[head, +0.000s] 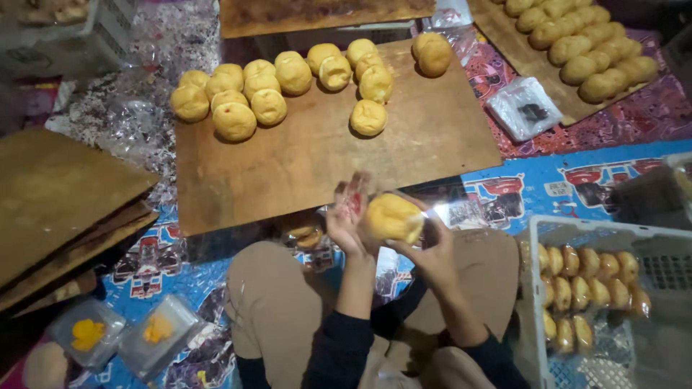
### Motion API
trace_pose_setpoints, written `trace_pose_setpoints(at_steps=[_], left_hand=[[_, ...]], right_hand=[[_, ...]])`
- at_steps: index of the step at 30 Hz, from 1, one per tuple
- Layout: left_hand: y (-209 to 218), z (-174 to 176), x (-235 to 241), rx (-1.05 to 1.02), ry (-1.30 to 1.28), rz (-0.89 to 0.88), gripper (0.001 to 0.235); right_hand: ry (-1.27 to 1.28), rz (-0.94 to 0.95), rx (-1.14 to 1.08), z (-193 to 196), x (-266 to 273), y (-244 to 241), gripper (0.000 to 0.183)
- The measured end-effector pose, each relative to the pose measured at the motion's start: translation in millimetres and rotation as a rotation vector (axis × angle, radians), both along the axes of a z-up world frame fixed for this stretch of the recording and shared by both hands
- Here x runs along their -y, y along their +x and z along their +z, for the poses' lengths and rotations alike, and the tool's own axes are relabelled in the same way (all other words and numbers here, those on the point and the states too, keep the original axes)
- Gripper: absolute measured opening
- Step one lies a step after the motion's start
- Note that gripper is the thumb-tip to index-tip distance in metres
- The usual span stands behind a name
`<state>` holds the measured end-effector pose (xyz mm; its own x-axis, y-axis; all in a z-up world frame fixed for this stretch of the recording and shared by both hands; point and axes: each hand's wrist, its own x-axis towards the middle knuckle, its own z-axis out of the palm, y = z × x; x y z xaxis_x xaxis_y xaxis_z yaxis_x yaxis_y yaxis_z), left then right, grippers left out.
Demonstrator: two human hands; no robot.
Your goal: The person sits on the floor and individually wraps small baked buns in clear plastic bags. They pick each bun from a wooden board, place it into a bag, and then put the packaged bun into a white plastic crate.
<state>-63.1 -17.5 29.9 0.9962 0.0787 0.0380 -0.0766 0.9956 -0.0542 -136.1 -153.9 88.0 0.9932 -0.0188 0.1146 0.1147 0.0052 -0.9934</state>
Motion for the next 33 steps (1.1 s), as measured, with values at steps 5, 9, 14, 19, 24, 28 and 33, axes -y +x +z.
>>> trace_pose_setpoints(at_steps=[5,9,14,19,24,28,33], left_hand=[[-37.4,50.4,2.1,-0.007,0.370,0.095,0.072],[-43.5,41.2,-13.9,-0.112,0.491,0.279,0.072],[-93.2,3.6,-1.0,-0.386,0.748,0.302,0.069],[-88.3,29.5,-44.2,0.312,1.662,0.284,0.039],[-98.5,115.3,-71.1,0.379,2.212,0.308,0.021],[-133.5,163.8,-71.9,0.706,2.077,0.801,0.029],[-143.4,197.0,-68.4,0.559,2.029,0.852,0.026]], right_hand=[[-0.729,-0.132,0.378,55.0,-35.0,8.6,0.084],[-0.288,0.016,0.262,55.4,-41.1,1.1,0.046],[-0.232,0.015,0.379,41.6,-29.5,-5.0,0.020],[-0.633,0.671,0.228,71.3,3.7,2.1,0.027],[-0.188,0.475,0.091,120.4,31.7,-16.6,0.032],[-0.280,0.538,0.408,137.0,28.6,-28.5,0.012],[-0.643,0.279,0.934,118.8,3.4,-29.2,0.017]])
